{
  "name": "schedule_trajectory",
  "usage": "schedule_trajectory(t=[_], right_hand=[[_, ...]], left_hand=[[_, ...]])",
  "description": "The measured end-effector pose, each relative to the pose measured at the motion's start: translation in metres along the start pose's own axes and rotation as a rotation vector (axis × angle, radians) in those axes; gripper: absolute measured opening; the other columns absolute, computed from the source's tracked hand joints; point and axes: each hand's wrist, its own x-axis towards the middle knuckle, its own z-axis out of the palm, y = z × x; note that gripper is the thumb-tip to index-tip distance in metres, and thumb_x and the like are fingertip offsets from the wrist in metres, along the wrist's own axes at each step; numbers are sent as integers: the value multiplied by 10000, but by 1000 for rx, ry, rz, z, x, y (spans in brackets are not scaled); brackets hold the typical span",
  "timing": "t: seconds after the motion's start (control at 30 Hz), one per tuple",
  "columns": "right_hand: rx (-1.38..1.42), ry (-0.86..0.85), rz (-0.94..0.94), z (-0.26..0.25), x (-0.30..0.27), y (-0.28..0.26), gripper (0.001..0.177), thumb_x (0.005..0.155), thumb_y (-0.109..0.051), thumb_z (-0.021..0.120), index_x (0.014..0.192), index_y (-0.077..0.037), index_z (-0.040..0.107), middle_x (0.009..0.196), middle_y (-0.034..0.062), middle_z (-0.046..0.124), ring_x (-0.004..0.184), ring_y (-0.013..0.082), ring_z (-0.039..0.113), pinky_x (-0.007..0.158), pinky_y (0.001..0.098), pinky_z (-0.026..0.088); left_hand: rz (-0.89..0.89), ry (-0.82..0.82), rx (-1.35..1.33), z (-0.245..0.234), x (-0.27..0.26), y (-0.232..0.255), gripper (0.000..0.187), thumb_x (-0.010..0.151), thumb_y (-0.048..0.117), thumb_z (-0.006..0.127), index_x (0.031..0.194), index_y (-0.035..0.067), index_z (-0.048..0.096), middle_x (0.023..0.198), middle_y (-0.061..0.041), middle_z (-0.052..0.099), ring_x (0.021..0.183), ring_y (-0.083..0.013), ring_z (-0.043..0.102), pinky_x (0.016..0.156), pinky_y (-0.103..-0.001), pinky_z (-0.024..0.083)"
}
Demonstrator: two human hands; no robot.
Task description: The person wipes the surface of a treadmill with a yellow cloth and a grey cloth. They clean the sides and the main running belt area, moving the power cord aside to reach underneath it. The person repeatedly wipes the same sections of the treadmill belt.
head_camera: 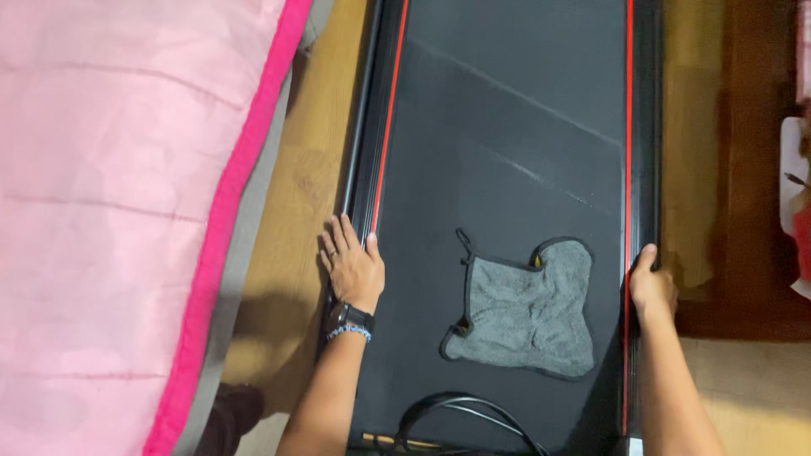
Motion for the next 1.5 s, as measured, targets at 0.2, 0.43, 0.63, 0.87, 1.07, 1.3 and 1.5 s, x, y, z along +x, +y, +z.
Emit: schedule_trajectory(t=[0.2, 0.43, 0.63, 0.87, 1.07, 1.3, 1.5], right_hand=[[-2, -25, -83, 6, 19, 17, 981, 1008, -751, 313, 1374, 136, 518, 1335, 417, 541, 1303, 531, 500, 1097, 526, 390], [-7, -31, -123, 2, 10, 12, 952, 1014, -706, 336, 1391, 150, 512, 1341, 421, 554, 1314, 526, 517, 1127, 500, 402], [-94, -22, -115, -12, -5, -2, 887, 1006, -687, 318, 1423, 69, 521, 1344, 373, 575, 1278, 527, 536, 1087, 550, 409], [-44, -85, -43, -18, -9, -9, 903, 973, -722, 319, 1472, 12, 485, 1356, 342, 586, 1305, 501, 529, 1110, 527, 404], [-52, -119, 1, -20, -14, -9, 914, 952, -751, 277, 1489, -32, 449, 1351, 331, 574, 1297, 499, 521, 1101, 531, 393], [-23, 134, -269, -27, -30, -19, 662, 1021, -508, 464, 1446, -2, 508, 1372, 318, 561, 1292, 499, 497, 1070, 557, 369], [193, 378, -1039, -58, -95, -38, 472, 957, -38, 548, 1427, 3, 535, 1421, 235, 577, 1331, 424, 534, 1149, 513, 398]], left_hand=[[-4, -40, 33, -3, 7, 2, 658, 1057, 406, 448, 1592, 50, 307, 1659, -147, 313, 1477, -452, 320, 1193, -584, 246], [-33, -56, 76, -12, 14, 2, 667, 1010, 435, 514, 1570, 104, 361, 1636, -165, 336, 1474, -426, 344, 1177, -593, 263], [-763, -77, -216, -22, 25, 2, 668, 1052, 571, 373, 1468, 60, 480, 1518, -181, 518, 1371, -404, 515, 1092, -554, 411], [-541, -122, -29, -15, 28, 5, 669, 1026, 593, 370, 1378, 71, 597, 1331, -212, 630, 1209, -414, 596, 1022, -523, 447], [-540, -95, -4, -17, 29, 9, 646, 1025, 577, 399, 1330, 54, 624, 1307, -216, 643, 1179, -419, 612, 997, -519, 466], [-370, -9, -34, -18, 25, 12, 559, 1036, 475, 475, 1398, 61, 570, 1404, -194, 581, 1293, -402, 544, 1056, -524, 430], [43, 172, -212, -25, 8, 10, 537, 997, 288, 593, 1488, 87, 509, 1524, -163, 506, 1365, -398, 491, 1089, -520, 407]])
